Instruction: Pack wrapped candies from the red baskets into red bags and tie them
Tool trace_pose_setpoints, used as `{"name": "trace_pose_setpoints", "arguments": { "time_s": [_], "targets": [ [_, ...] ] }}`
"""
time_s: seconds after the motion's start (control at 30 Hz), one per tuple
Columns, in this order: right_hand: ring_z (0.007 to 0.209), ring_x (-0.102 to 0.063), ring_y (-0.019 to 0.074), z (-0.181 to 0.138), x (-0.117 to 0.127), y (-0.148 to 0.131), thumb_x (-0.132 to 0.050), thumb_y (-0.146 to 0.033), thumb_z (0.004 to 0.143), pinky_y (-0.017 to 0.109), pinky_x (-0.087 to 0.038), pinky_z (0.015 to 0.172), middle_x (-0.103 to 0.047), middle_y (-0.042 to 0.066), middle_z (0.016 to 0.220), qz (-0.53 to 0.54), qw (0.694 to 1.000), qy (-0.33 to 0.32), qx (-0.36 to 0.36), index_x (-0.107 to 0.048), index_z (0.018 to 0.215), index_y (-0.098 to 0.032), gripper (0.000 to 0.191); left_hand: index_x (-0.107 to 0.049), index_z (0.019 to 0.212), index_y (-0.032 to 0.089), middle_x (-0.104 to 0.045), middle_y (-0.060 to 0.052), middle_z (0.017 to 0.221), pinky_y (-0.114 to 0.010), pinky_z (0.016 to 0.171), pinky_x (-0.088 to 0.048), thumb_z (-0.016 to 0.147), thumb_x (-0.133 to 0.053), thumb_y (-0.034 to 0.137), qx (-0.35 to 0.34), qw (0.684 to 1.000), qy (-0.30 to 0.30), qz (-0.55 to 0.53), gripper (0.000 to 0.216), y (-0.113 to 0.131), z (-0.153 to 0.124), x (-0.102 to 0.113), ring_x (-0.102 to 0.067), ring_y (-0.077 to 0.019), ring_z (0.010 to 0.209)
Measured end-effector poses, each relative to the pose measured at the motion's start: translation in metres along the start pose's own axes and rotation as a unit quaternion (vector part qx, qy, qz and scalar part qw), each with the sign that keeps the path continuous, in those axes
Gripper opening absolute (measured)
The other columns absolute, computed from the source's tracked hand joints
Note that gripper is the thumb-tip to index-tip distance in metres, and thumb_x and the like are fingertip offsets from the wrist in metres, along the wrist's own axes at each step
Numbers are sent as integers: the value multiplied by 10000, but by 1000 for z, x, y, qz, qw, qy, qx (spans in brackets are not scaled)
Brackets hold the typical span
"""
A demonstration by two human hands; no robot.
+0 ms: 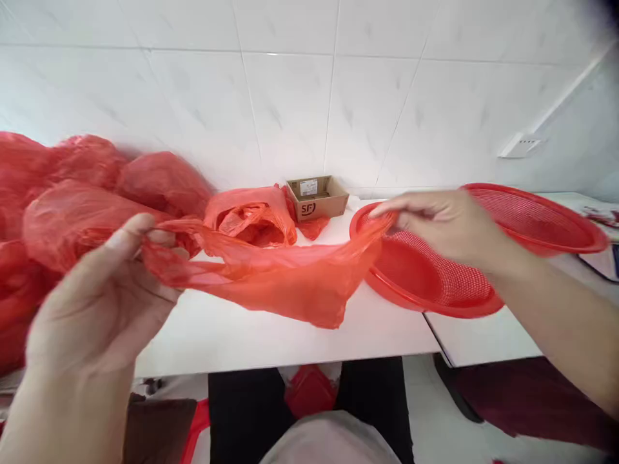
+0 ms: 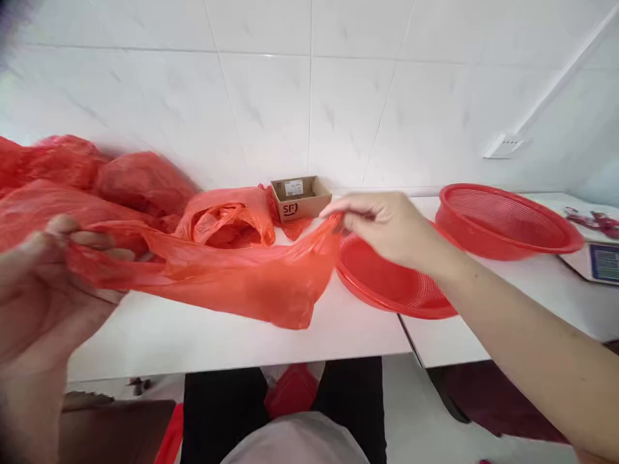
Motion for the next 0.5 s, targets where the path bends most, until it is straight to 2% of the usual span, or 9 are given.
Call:
{"name": "trace_pose_setpoints", "arguments": {
  "time_s": [0.1, 0.17, 0.23, 0.27, 0.33, 0.4, 0.43, 0.47, 0.5],
  "targets": [
    [727, -663, 136, 3, 7, 6, -644, -281, 879, 283, -549, 702, -720, 6, 847, 35, 999, 10, -22, -749, 949, -243, 132, -691, 1130, 267, -723, 41, 812, -128, 620, -563, 639, -821, 158, 75, 991, -64, 87, 519, -25, -12, -19, -649, -65, 667],
    [731, -665, 150, 4, 3, 12, -661, -312, 867, 296, -545, 692, -715, 10, 850, 68, 997, -15, -44, -747, 950, -251, 134, -612, 1266, 308, -714, 28, 831, -148, 573, -538, 636, -816, 174, 69, 975, -92, 191, 676, -29, -15, -27, -640, -80, 643],
    [739, -665, 153, 3, 1, 18, -666, -323, 864, 302, -539, 695, -711, 8, 876, 114, 991, -28, -60, -739, 951, -262, 129, -552, 1329, 318, -692, 13, 876, -173, 534, -500, 689, -759, 212, 10, 941, -88, 328, 681, -21, -11, -29, -630, -97, 629],
    [731, -662, 146, 2, 2, 20, -662, -322, 868, 302, -536, 693, -706, 5, 887, 144, 987, -20, -66, -730, 953, -264, 124, -543, 1331, 316, -683, 6, 920, -196, 548, -494, 721, -706, 206, -36, 911, -62, 407, 641, -10, -8, -28, -628, -104, 629],
    [705, -653, 130, 0, 3, 24, -650, -304, 873, 295, -532, 680, -695, 0, 881, 210, 974, -9, -84, -706, 948, -255, 105, -553, 1303, 296, -673, -10, 996, -280, 662, -510, 752, -602, 176, -122, 812, -7, 570, 566, 12, -3, -30, -640, -139, 668],
    [698, -648, 129, -3, 1, 29, -635, -282, 875, 286, -528, 660, -682, -4, 832, 273, 955, -9, -111, -679, 939, -244, 86, -583, 1234, 259, -678, -34, 1028, -380, 783, -491, 774, -527, 184, -146, 697, -2, 702, 469, 20, 5, -34, -647, -201, 745],
    [689, -642, 132, -4, -1, 30, -624, -271, 876, 284, -525, 649, -666, -9, 778, 299, 946, -9, -122, -667, 930, -242, 75, -603, 1175, 241, -685, -44, 1014, -411, 805, -476, 788, -503, 206, -135, 653, -13, 745, 402, 20, 9, -34, -640, -232, 781],
    [669, -632, 137, -5, -2, 31, -609, -263, 877, 285, -521, 639, -637, -16, 708, 318, 939, -8, -129, -658, 913, -240, 64, -622, 1103, 226, -690, -52, 976, -428, 797, -471, 799, -486, 231, -107, 628, -32, 770, 333, 16, 13, -31, -632, -257, 799],
    [640, -616, 139, -5, -3, 31, -592, -259, 880, 288, -517, 631, -592, -25, 635, 331, 935, -8, -132, -650, 889, -240, 62, -635, 1035, 218, -691, -55, 932, -430, 774, -474, 810, -469, 251, -71, 627, -56, 774, 282, 11, 16, -25, -627, -270, 798]
  ]
}}
Point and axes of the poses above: each hand's wrist, its own z-axis towards the middle knuckle, its own x-axis out of the back of the hand, y = z × x, the point moved 10 cm from there along z, towards the middle knuckle
